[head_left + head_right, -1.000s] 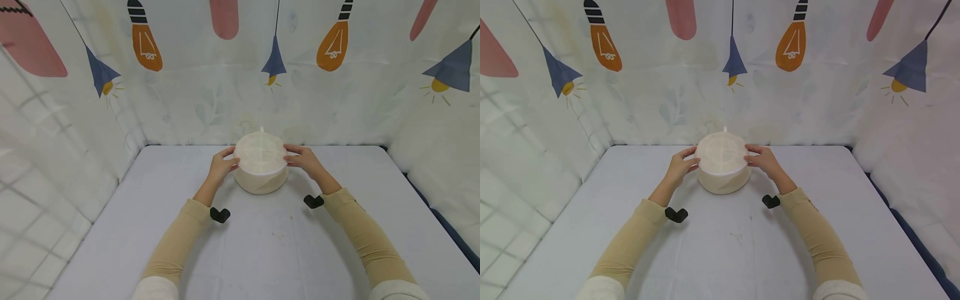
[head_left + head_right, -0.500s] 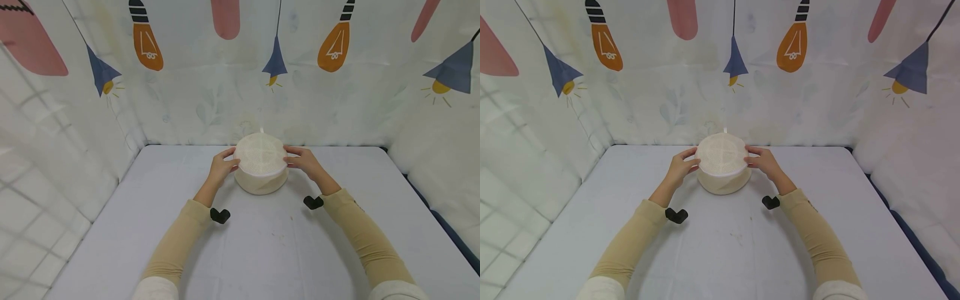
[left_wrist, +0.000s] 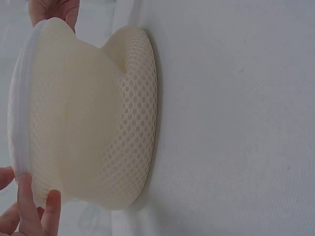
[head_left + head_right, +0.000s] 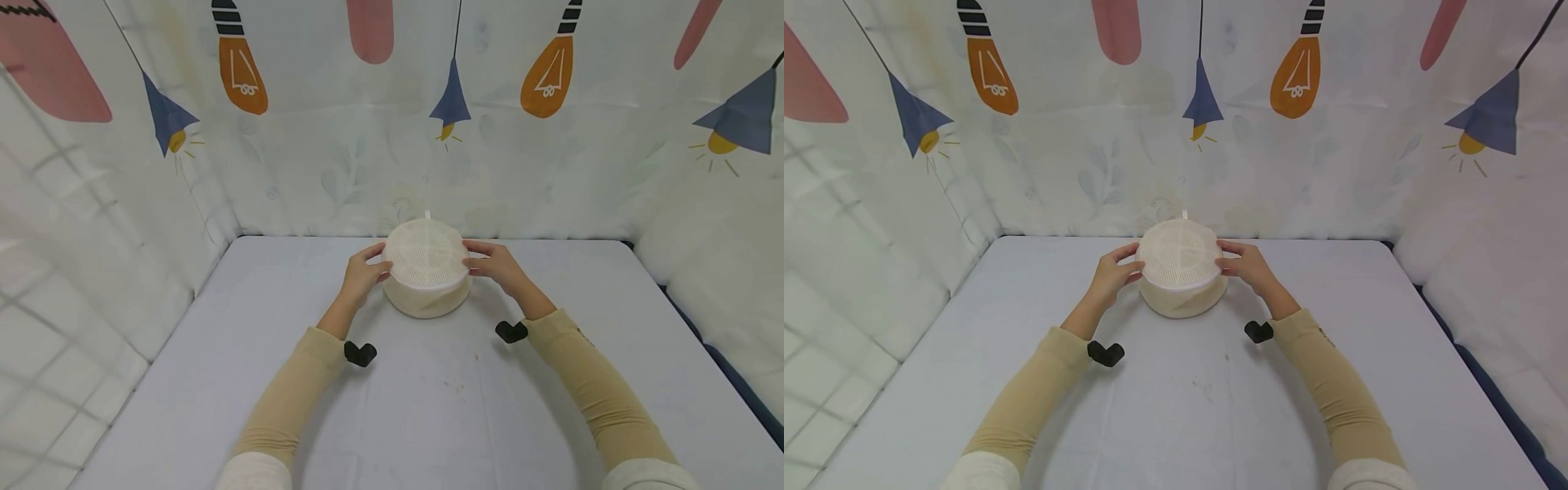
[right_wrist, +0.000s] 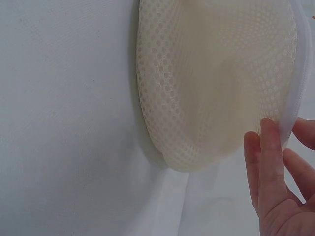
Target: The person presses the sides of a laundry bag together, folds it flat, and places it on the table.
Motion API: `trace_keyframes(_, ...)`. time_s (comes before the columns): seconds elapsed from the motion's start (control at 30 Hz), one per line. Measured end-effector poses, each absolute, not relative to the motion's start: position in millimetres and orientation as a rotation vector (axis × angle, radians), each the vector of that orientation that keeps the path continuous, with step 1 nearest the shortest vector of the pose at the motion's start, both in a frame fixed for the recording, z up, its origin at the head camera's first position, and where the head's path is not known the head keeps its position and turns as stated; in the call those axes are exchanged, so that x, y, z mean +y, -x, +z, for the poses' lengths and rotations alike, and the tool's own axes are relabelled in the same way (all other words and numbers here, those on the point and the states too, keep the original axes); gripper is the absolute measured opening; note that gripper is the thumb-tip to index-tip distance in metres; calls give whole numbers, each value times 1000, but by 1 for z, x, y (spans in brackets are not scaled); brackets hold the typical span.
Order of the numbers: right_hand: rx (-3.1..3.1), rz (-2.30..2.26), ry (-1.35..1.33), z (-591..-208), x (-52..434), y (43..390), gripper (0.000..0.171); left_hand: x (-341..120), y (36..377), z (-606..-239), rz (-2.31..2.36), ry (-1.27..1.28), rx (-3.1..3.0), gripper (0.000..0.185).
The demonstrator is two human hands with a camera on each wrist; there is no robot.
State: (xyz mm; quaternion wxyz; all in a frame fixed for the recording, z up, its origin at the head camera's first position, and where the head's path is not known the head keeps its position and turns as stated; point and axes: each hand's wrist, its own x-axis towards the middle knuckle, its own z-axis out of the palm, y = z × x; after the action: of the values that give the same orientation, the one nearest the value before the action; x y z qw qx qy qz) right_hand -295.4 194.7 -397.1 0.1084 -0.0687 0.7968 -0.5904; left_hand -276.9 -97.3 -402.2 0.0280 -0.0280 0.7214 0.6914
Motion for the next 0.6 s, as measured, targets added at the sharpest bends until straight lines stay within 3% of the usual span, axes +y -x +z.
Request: trace_keyframes(0.6,2334,-1740,174,-402,194,298,59,-98,277,-407,2149,104,2192,53)
